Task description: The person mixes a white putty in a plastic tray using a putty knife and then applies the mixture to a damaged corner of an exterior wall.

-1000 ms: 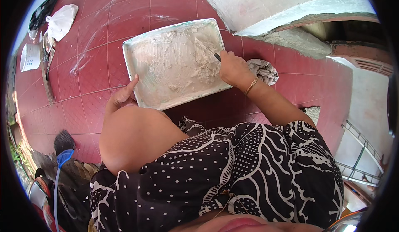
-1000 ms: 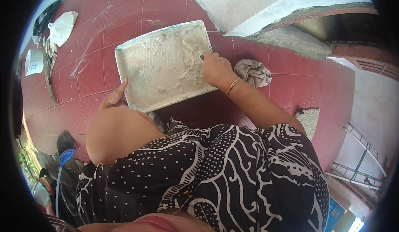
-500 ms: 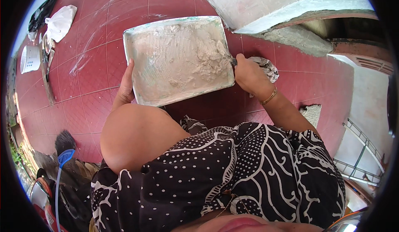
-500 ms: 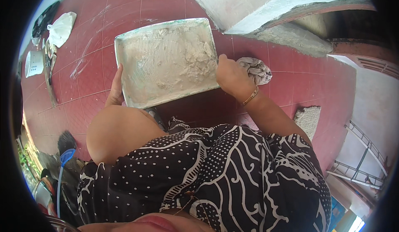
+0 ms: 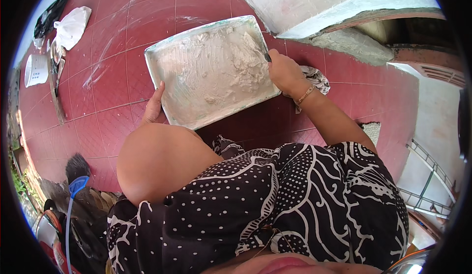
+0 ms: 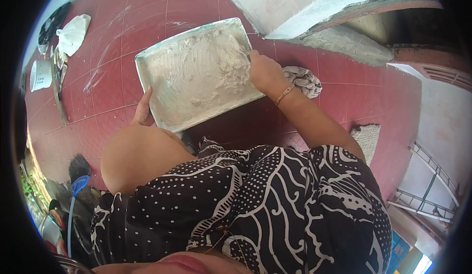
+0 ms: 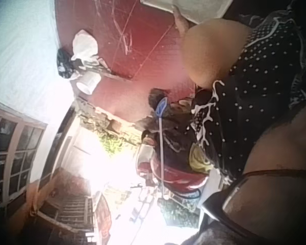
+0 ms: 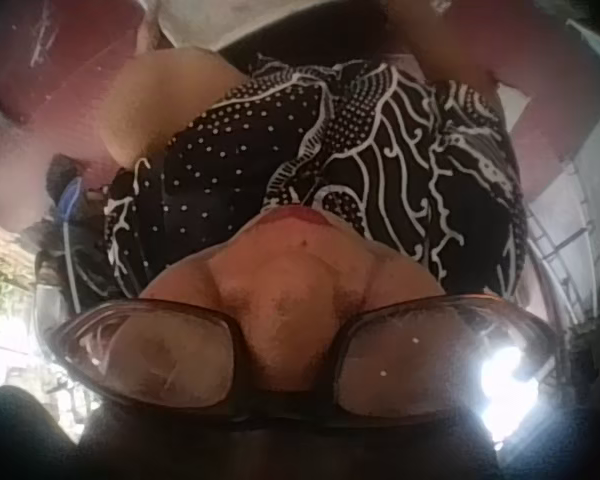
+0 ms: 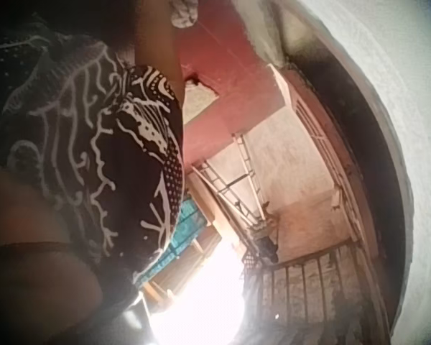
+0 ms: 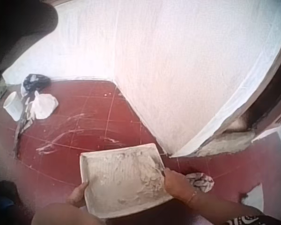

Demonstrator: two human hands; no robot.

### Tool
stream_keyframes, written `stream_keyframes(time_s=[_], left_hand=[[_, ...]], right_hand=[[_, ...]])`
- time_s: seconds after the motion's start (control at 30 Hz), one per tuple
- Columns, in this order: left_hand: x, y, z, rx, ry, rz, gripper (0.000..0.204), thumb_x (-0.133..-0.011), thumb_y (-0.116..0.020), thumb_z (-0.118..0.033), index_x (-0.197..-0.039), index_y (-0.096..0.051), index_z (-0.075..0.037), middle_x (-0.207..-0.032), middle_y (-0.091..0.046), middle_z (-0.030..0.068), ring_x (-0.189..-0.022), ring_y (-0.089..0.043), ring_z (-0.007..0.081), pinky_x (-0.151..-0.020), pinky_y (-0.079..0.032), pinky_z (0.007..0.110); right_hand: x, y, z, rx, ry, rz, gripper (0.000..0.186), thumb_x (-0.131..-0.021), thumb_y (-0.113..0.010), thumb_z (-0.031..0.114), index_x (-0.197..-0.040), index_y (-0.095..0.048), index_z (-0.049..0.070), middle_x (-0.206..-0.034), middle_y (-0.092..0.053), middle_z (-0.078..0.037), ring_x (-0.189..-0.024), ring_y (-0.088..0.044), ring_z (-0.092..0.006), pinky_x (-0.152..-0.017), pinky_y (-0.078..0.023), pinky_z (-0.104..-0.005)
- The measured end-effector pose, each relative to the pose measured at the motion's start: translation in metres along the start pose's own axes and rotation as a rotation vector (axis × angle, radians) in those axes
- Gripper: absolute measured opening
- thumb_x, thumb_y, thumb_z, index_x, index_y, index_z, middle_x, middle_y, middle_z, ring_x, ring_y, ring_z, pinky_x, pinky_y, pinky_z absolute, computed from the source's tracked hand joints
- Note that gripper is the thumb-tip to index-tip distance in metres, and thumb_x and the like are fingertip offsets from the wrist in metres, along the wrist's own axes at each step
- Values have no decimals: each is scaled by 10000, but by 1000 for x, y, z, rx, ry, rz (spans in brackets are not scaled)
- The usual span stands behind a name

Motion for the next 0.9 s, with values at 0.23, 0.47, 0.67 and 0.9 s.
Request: stream_keyframes(time_s=[0.23,0.47,0.67,0.9], left_hand=[[16,-10,-3,119,43,-42,722,-885,-441,-525,-1379,-270,-27,-1365,-382,172,-1238,-406,283,-1024,-338,420],[-2,9,1,1,-31,49,734,-881,-460,-514,-1390,-236,-35,-1386,-347,178,-1258,-374,308,-1036,-309,459],[-3,17,16,94,4,42,716,-890,-450,-506,-1383,-251,-26,-1377,-360,180,-1255,-378,302,-1033,-315,453],[11,-3,8,129,9,19,715,-896,-443,-498,-1388,-230,-25,-1385,-347,181,-1257,-372,315,-1034,-314,457]], right_hand=[[60,-13,21,235,129,100,187,-816,-430,51,-1003,-426,48,-931,-529,-193,-812,-587,-403,-699,-460,-492],[-10,-37,18,142,34,15,178,-835,-430,74,-1010,-429,43,-888,-575,-234,-782,-590,-415,-704,-463,-487],[-22,-10,-3,-296,87,-129,197,-839,-457,104,-1017,-441,23,-849,-605,-241,-811,-580,-422,-694,-447,-488],[50,4,23,225,178,45,219,-821,-423,57,-1039,-451,60,-873,-552,-187,-775,-587,-399,-671,-456,-494]])
Point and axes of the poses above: each hand's wrist, its own x-axis away from the middle knuckle, its own y-axis out of the back of the hand, z = x × y, the point moved 8 cm from there along -x, towards the middle knuckle
